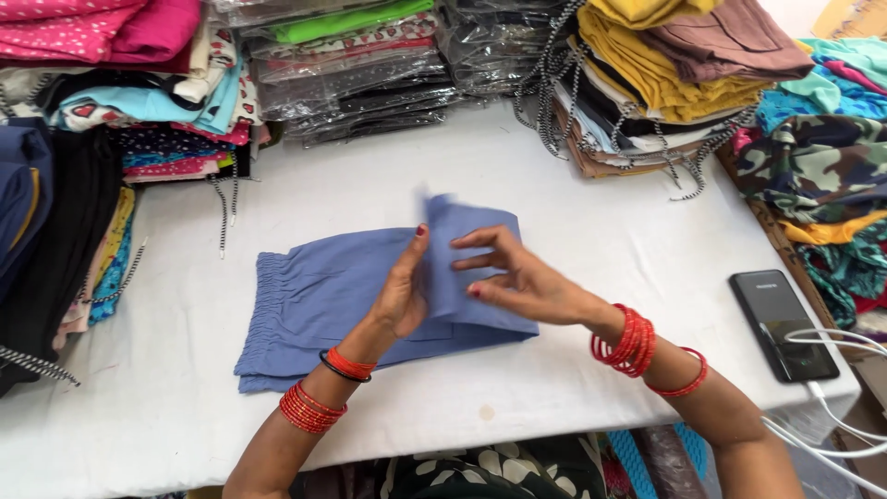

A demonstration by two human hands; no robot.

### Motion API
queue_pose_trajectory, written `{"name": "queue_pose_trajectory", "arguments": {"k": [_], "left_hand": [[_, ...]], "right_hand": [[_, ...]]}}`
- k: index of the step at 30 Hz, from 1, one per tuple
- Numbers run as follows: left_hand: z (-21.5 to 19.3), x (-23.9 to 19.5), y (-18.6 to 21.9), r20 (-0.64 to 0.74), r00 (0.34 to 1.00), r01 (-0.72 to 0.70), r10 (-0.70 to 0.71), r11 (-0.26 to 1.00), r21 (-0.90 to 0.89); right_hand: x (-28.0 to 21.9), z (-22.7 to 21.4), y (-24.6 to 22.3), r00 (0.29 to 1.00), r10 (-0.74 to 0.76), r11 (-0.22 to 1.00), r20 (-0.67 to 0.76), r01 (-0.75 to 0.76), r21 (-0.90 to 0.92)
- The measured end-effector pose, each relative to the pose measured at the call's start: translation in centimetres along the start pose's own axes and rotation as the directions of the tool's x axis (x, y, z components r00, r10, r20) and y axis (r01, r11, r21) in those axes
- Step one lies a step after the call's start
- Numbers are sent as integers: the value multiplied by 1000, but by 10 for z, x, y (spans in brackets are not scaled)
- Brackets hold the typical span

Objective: The person folds a pair of blue trousers on a white table, smoothing the fabric and aligning the edges before stacking them. Then, the person folds a red t-shirt, smoothing it out, folding the sleeves and sides, and stacking it on top of the trousers.

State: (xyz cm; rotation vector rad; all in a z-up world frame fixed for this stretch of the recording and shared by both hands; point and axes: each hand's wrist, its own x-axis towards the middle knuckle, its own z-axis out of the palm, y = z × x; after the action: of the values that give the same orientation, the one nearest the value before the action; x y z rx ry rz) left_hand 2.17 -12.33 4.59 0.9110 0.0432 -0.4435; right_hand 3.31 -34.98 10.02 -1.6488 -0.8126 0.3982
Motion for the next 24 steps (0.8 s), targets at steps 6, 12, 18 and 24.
{"name": "queue_pose_trajectory", "arguments": {"k": [6, 12, 18, 24], "left_hand": [[-59, -1, -11, -211, 971, -55, 108, 968, 244], [-56, 11, -2, -328, 920, 15, 214, 817, 576], [-67, 27, -14, -398, 898, 114, 186, 776, 620], [-82, 30, -18, -369, 920, 151, 130, 752, 642]], "right_hand": [[10, -8, 23, 996, -85, 996, 31, 84, 32], [-16, -35, 55, 982, 13, 993, -187, -34, -112], [-27, -29, 54, 990, 50, 917, -132, -98, -387], [-10, 20, 69, 959, -14, 468, 283, 256, -846]]}}
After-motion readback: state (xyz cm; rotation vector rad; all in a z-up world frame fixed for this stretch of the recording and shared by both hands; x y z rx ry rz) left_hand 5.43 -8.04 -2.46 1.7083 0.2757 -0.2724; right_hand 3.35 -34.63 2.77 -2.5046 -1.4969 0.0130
